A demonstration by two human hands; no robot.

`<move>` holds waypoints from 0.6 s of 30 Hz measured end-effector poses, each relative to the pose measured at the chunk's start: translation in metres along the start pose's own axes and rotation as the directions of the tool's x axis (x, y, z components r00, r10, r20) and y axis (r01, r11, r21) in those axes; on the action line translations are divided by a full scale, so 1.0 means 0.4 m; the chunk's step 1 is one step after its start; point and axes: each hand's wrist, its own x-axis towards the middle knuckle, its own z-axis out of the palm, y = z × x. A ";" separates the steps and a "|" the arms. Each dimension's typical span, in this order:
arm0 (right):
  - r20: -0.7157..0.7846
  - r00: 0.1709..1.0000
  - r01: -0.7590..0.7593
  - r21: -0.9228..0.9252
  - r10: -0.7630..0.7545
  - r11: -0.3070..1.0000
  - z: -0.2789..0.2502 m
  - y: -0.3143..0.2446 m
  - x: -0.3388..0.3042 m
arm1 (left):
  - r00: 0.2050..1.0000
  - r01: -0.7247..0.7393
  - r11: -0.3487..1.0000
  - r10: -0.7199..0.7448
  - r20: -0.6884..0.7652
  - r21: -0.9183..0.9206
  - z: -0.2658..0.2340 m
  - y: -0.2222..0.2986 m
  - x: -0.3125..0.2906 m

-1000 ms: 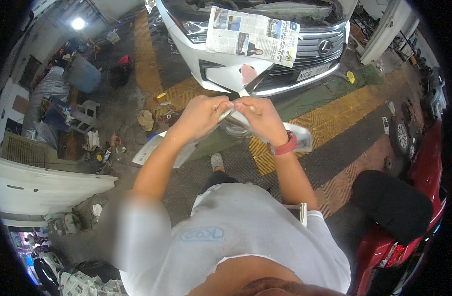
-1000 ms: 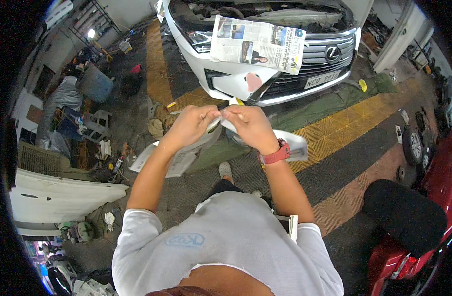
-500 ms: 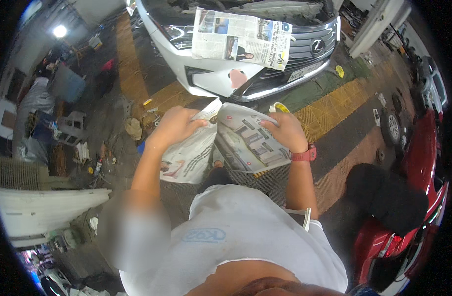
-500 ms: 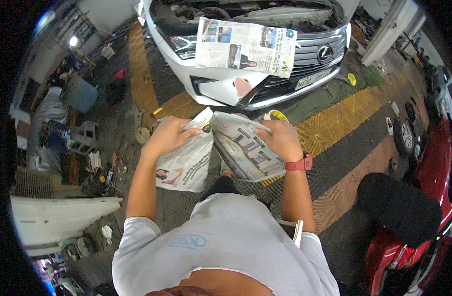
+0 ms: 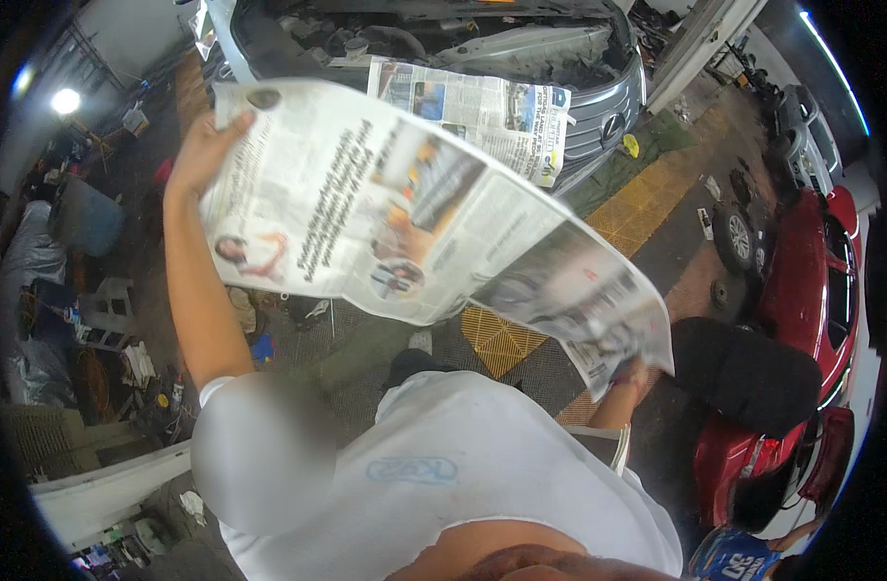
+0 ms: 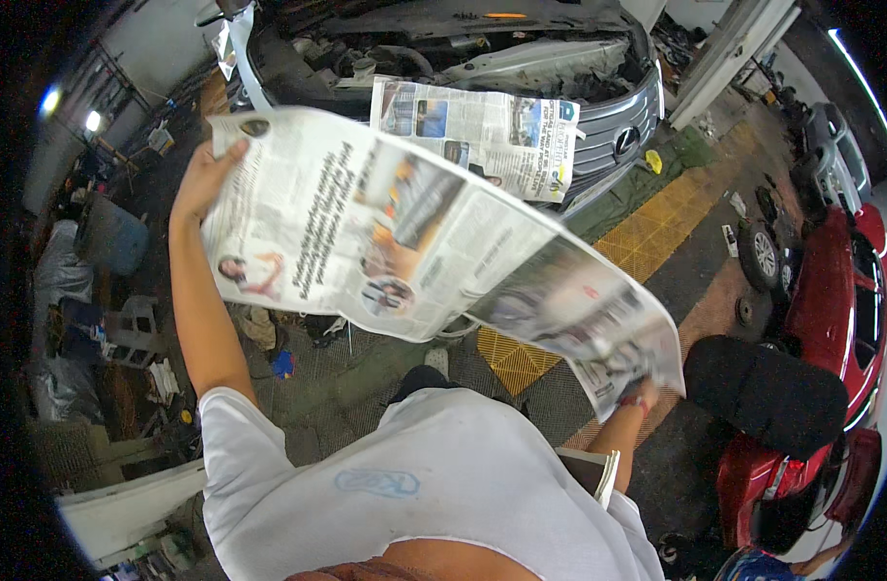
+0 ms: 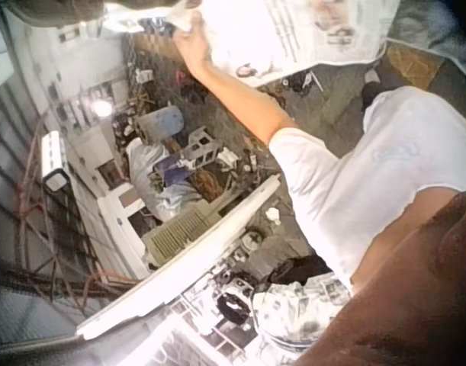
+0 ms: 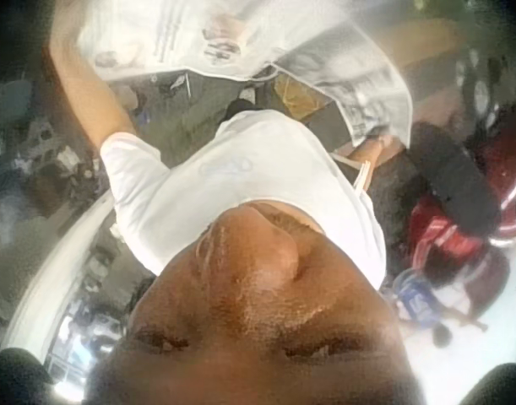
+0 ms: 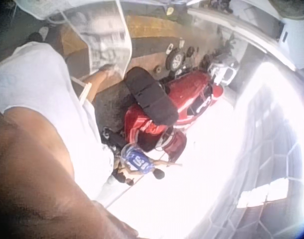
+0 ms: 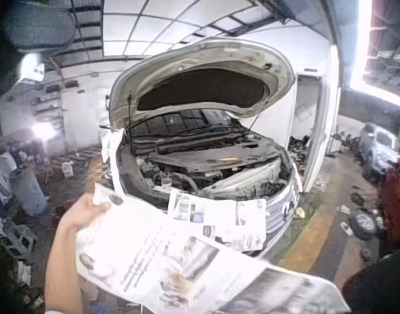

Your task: The person tapes sheets of newspaper onto the front bumper of a white car using masking tape. They smooth the paper and apply tape to secure it in place.

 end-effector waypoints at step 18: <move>-0.632 0.703 -0.258 0.199 0.325 0.945 -0.140 0.278 -0.338 | 0.835 -0.039 0.426 -0.483 -0.264 -0.904 0.382 -0.357 0.975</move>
